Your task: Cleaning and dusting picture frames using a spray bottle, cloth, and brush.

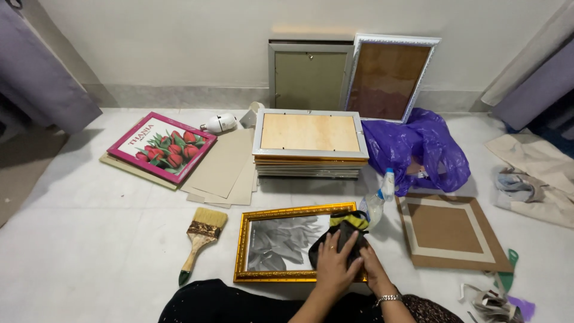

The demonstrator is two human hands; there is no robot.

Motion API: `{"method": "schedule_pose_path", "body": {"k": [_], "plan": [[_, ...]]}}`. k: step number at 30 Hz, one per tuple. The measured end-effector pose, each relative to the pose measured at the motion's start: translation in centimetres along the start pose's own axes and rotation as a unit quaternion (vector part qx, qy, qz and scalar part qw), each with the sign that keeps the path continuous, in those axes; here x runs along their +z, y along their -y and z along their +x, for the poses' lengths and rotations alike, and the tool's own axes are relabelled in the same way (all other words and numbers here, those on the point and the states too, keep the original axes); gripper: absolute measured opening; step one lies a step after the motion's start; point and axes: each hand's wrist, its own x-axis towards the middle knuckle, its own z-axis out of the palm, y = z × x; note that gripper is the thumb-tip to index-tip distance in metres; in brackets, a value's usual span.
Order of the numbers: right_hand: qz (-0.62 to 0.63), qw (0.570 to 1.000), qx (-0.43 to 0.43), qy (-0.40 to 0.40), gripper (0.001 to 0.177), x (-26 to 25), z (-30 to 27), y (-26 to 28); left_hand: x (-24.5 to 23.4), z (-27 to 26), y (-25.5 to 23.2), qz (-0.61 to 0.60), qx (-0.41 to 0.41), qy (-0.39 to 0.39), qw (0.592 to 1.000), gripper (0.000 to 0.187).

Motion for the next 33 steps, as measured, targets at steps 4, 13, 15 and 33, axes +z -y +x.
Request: {"method": "schedule_pose_path", "body": {"k": [4,13,15,33], "plan": [[-0.003,1.000,0.006,0.026,0.049,3.0,-3.4,4.0,-0.5,1.8,3.5,0.112,0.001,0.023,0.993,0.069],[-0.051,0.999,0.015,-0.006,0.059,6.8,-7.5,8.1,-5.5,-0.6,19.6,0.201,-0.326,0.006,0.924,0.056],[-0.047,0.999,0.013,-0.016,0.058,6.9,-7.6,8.1,-2.9,0.4,18.0,0.142,-0.316,-0.123,0.930,0.050],[-0.005,0.999,0.034,-0.029,0.057,6.2,-7.1,7.8,-9.5,-3.4,14.9,0.103,-0.261,-0.020,0.960,0.044]]}}
